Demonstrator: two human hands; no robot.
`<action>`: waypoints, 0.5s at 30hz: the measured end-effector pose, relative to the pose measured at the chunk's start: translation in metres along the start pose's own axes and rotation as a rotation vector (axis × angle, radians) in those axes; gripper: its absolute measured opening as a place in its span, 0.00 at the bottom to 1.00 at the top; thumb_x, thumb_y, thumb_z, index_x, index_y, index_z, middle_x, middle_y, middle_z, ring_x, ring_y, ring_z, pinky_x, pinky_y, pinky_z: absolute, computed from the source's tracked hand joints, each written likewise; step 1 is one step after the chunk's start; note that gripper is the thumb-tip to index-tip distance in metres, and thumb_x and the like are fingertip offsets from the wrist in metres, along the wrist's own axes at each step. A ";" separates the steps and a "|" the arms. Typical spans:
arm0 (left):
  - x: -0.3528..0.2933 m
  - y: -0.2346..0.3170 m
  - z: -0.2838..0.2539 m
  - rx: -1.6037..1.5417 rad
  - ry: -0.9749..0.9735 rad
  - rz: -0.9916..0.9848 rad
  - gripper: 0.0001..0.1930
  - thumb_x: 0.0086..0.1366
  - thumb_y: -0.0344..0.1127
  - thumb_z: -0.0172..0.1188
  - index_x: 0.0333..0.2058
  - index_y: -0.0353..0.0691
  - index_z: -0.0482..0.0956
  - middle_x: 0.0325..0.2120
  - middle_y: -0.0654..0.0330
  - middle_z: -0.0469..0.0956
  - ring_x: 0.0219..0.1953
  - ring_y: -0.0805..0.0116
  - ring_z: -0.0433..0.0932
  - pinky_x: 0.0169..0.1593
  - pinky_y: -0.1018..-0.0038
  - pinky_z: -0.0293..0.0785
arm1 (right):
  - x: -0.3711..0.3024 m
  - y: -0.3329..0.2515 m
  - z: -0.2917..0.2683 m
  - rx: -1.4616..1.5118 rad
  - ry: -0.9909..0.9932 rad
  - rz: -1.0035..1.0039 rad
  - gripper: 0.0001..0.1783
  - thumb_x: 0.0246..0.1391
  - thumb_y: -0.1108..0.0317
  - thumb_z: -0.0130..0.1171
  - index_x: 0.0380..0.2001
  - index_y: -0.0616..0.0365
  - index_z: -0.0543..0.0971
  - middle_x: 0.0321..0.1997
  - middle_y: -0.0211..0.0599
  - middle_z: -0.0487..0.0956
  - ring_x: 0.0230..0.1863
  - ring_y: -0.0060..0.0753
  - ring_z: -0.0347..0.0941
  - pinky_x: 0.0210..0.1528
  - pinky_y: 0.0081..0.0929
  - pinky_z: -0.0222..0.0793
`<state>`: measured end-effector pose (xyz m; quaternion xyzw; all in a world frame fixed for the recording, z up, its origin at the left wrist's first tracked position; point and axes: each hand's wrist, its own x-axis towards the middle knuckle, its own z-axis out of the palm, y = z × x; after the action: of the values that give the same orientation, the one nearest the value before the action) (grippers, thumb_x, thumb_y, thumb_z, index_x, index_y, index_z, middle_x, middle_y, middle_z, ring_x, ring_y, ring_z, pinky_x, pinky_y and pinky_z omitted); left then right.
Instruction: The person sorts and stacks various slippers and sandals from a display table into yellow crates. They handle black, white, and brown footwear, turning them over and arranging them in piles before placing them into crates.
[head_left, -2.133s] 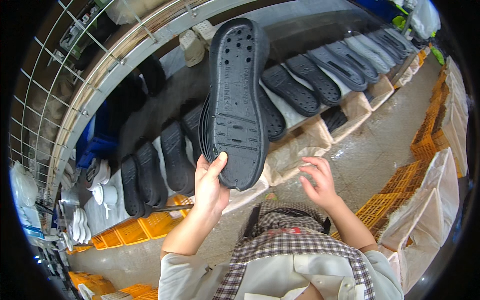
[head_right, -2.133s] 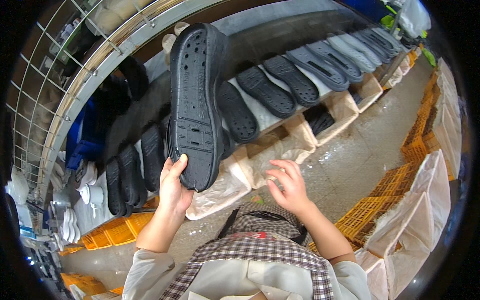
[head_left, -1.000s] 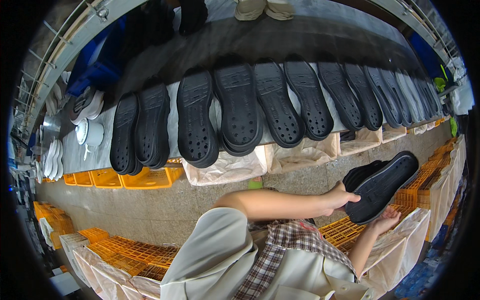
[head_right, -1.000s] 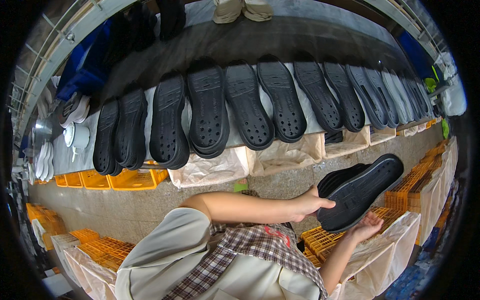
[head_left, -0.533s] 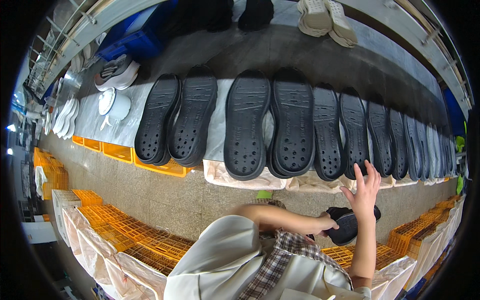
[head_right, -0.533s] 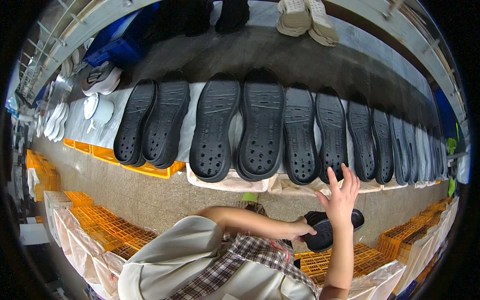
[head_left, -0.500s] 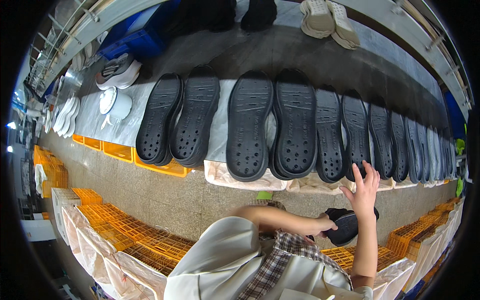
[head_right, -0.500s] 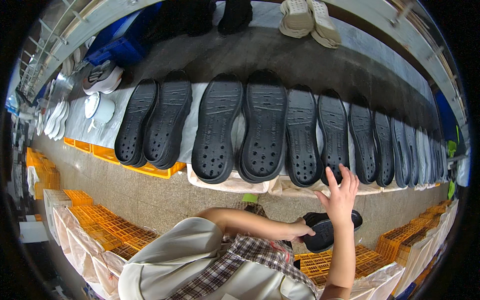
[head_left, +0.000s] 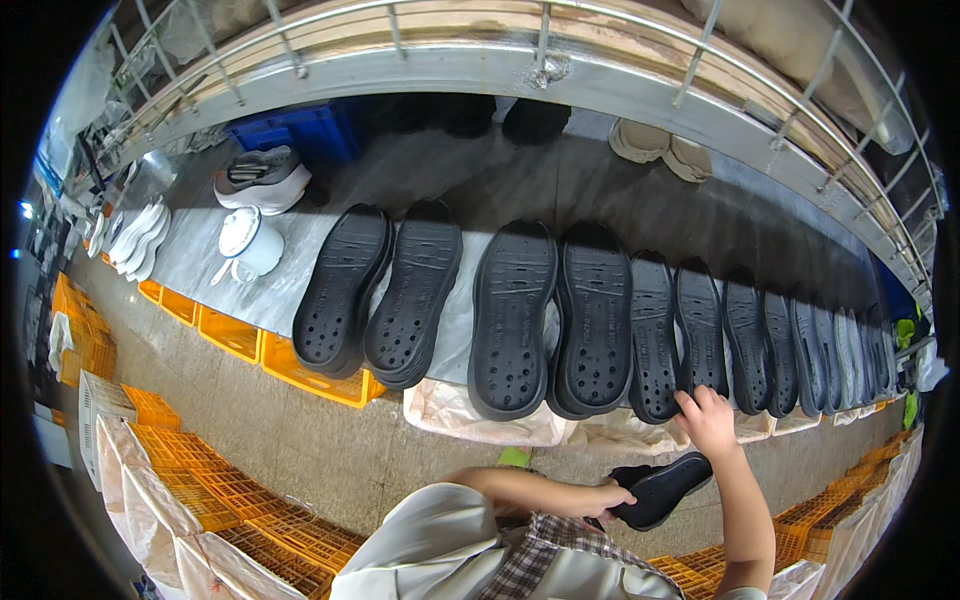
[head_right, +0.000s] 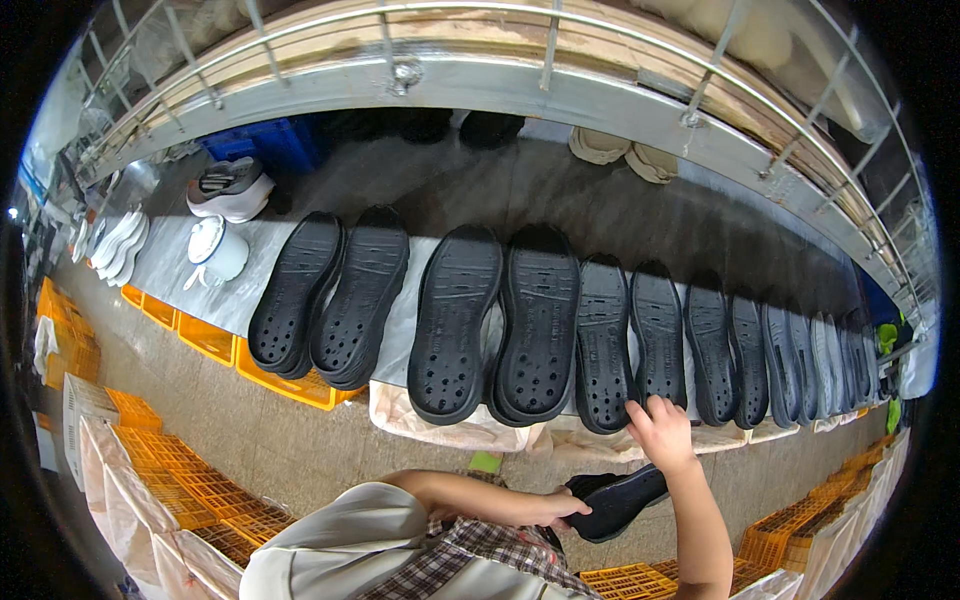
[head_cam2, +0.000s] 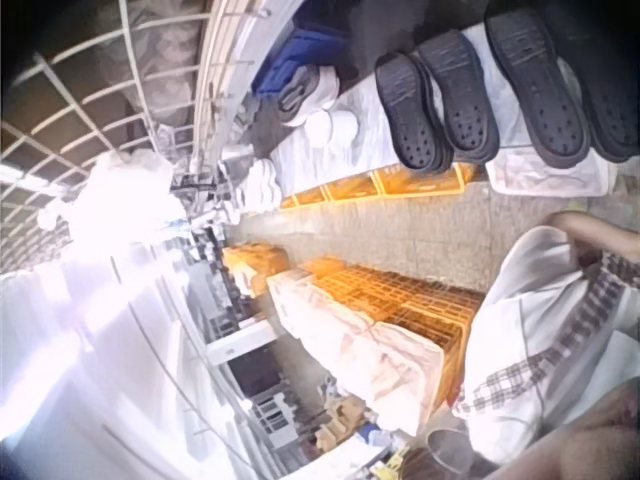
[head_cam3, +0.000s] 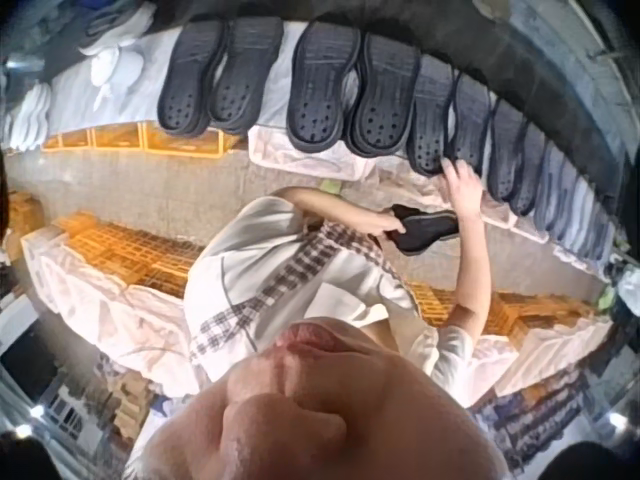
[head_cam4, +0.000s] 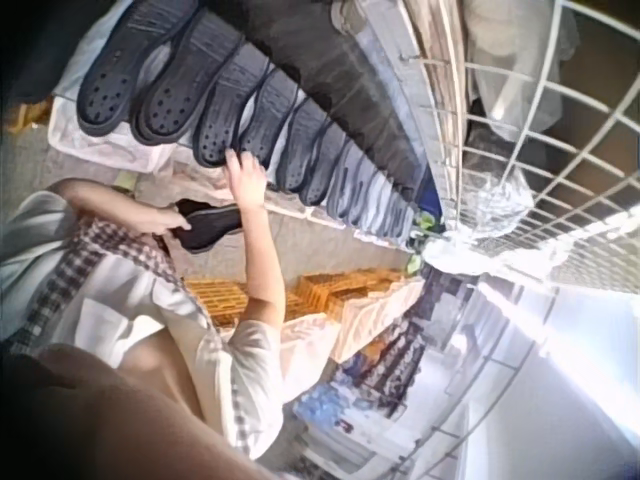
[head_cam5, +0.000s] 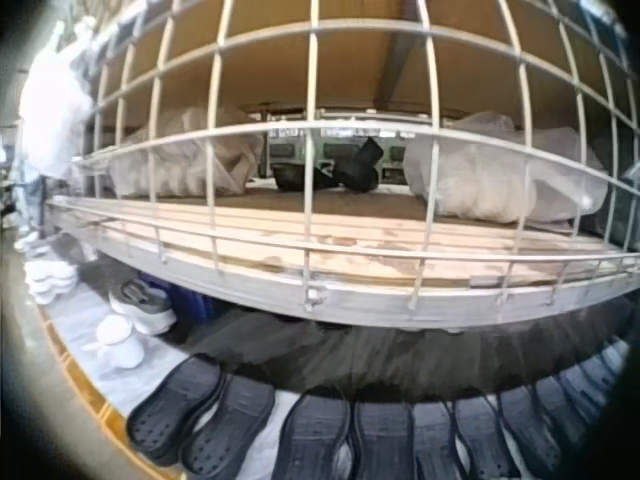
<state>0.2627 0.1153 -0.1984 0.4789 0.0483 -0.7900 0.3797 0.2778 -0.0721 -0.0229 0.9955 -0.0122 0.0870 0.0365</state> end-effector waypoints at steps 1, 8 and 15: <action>-0.001 -0.003 -0.002 0.006 0.026 -0.004 0.40 0.54 0.34 0.64 0.60 0.34 0.48 0.55 0.47 0.61 0.52 0.48 0.69 0.42 0.54 0.76 | -0.001 0.000 -0.001 0.013 -0.006 0.007 0.22 0.34 0.63 0.65 0.39 0.47 0.75 0.28 0.34 0.67 0.31 0.39 0.70 0.29 0.35 0.68; -0.024 -0.035 -0.016 -0.106 0.113 0.070 0.34 0.55 0.33 0.64 0.57 0.35 0.58 0.53 0.50 0.67 0.50 0.54 0.71 0.43 0.58 0.75 | -0.015 -0.008 -0.029 -0.050 0.068 0.025 0.18 0.33 0.69 0.62 0.34 0.51 0.77 0.29 0.39 0.68 0.31 0.44 0.71 0.30 0.38 0.70; -0.070 -0.092 -0.048 -0.251 0.236 0.174 0.31 0.55 0.32 0.64 0.56 0.36 0.63 0.54 0.52 0.68 0.53 0.55 0.70 0.49 0.55 0.75 | -0.057 -0.034 -0.068 -0.028 0.247 0.155 0.19 0.30 0.74 0.60 0.33 0.57 0.76 0.29 0.45 0.68 0.32 0.50 0.70 0.33 0.41 0.69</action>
<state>0.2552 0.2403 -0.1948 0.5192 0.1492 -0.6805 0.4950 0.2113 -0.0319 0.0317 0.9726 -0.0857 0.2114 0.0450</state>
